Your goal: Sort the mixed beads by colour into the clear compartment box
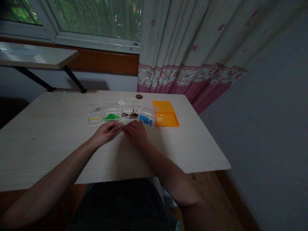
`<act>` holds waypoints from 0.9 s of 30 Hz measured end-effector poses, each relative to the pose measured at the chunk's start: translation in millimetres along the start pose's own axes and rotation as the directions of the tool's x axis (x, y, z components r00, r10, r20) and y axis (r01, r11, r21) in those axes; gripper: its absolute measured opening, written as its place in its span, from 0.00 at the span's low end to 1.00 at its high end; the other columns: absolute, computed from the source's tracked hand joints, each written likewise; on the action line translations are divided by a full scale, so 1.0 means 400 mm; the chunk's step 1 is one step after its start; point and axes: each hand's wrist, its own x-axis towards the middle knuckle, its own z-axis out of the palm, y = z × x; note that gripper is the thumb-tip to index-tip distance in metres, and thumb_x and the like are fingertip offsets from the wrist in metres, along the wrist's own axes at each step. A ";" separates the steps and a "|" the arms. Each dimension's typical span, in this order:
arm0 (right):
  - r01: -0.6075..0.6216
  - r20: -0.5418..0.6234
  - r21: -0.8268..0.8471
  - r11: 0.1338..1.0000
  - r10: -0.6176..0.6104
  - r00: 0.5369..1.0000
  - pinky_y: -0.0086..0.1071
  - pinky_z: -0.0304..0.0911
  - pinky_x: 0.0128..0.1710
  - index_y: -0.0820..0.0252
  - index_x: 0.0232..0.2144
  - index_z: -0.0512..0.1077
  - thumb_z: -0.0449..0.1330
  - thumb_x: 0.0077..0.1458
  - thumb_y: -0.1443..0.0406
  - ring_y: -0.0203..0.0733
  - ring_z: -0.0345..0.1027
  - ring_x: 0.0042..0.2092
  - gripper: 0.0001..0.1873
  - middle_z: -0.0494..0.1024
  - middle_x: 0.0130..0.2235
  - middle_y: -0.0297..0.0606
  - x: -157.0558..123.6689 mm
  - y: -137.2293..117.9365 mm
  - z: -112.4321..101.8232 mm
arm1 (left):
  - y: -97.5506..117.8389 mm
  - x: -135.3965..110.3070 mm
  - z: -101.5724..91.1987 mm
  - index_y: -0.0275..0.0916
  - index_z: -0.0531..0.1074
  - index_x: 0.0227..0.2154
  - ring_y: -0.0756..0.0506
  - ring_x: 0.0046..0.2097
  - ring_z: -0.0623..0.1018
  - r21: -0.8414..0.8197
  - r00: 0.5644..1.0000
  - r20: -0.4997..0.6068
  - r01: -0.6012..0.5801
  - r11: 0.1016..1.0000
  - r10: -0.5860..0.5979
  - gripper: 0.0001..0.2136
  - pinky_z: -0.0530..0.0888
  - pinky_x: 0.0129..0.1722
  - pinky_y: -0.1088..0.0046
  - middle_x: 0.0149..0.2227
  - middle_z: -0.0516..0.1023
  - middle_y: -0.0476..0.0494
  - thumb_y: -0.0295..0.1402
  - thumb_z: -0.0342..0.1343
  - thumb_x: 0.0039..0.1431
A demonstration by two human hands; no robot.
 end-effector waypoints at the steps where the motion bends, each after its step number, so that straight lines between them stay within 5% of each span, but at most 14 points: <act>1: -0.002 0.005 0.000 1.000 0.002 1.000 0.38 0.60 0.42 0.54 0.37 0.80 0.57 0.64 0.61 0.43 0.69 0.39 0.11 0.79 0.34 0.39 0.000 0.000 0.000 | 0.000 0.000 0.000 0.39 0.70 0.29 0.48 0.32 0.68 0.003 1.000 0.000 0.001 1.000 -0.001 0.14 0.65 0.32 0.72 0.28 0.69 0.48 0.44 0.50 0.63; 8: -0.025 0.025 0.015 1.000 0.025 0.999 0.38 0.61 0.43 0.52 0.40 0.80 0.57 0.64 0.61 0.43 0.70 0.40 0.10 0.80 0.35 0.39 0.002 0.003 -0.012 | -0.008 0.000 -0.001 0.38 0.72 0.32 0.48 0.33 0.69 0.033 1.000 -0.013 -0.006 0.999 0.006 0.14 0.66 0.34 0.72 0.30 0.72 0.47 0.44 0.51 0.62; 12: -0.092 -0.111 0.016 0.996 0.094 0.989 0.38 0.63 0.45 0.52 0.38 0.80 0.57 0.64 0.60 0.43 0.71 0.40 0.11 0.80 0.35 0.39 0.010 0.042 -0.048 | -0.013 0.002 -0.003 0.38 0.73 0.32 0.48 0.32 0.68 0.063 0.998 -0.055 0.014 0.998 -0.011 0.14 0.64 0.32 0.73 0.29 0.71 0.48 0.43 0.52 0.63; 15: -0.226 -0.244 -0.028 0.974 0.213 0.946 0.40 0.64 0.45 0.53 0.37 0.80 0.56 0.64 0.57 0.44 0.71 0.39 0.13 0.80 0.35 0.39 0.018 0.087 -0.098 | -0.016 0.002 -0.005 0.39 0.73 0.32 0.49 0.31 0.67 0.055 0.997 -0.075 0.020 0.998 -0.016 0.13 0.64 0.31 0.73 0.28 0.70 0.48 0.43 0.52 0.63; 22: -0.471 -0.563 -0.065 0.880 0.358 0.745 0.41 0.64 0.47 0.57 0.35 0.79 0.54 0.62 0.56 0.45 0.70 0.40 0.16 0.80 0.35 0.40 0.008 0.203 -0.196 | -0.014 0.000 -0.007 0.39 0.72 0.30 0.49 0.29 0.65 0.049 0.997 -0.083 0.009 0.999 -0.004 0.13 0.61 0.29 0.74 0.26 0.66 0.50 0.43 0.52 0.63; 27: -0.601 -0.512 -0.218 0.769 0.434 0.741 0.45 0.61 0.47 0.59 0.32 0.80 0.56 0.58 0.58 0.48 0.68 0.41 0.14 0.79 0.36 0.43 -0.020 0.255 -0.212 | -0.013 0.002 -0.008 0.39 0.72 0.30 0.49 0.29 0.65 0.048 0.996 -0.084 0.019 0.999 -0.015 0.13 0.61 0.28 0.73 0.26 0.66 0.50 0.43 0.53 0.62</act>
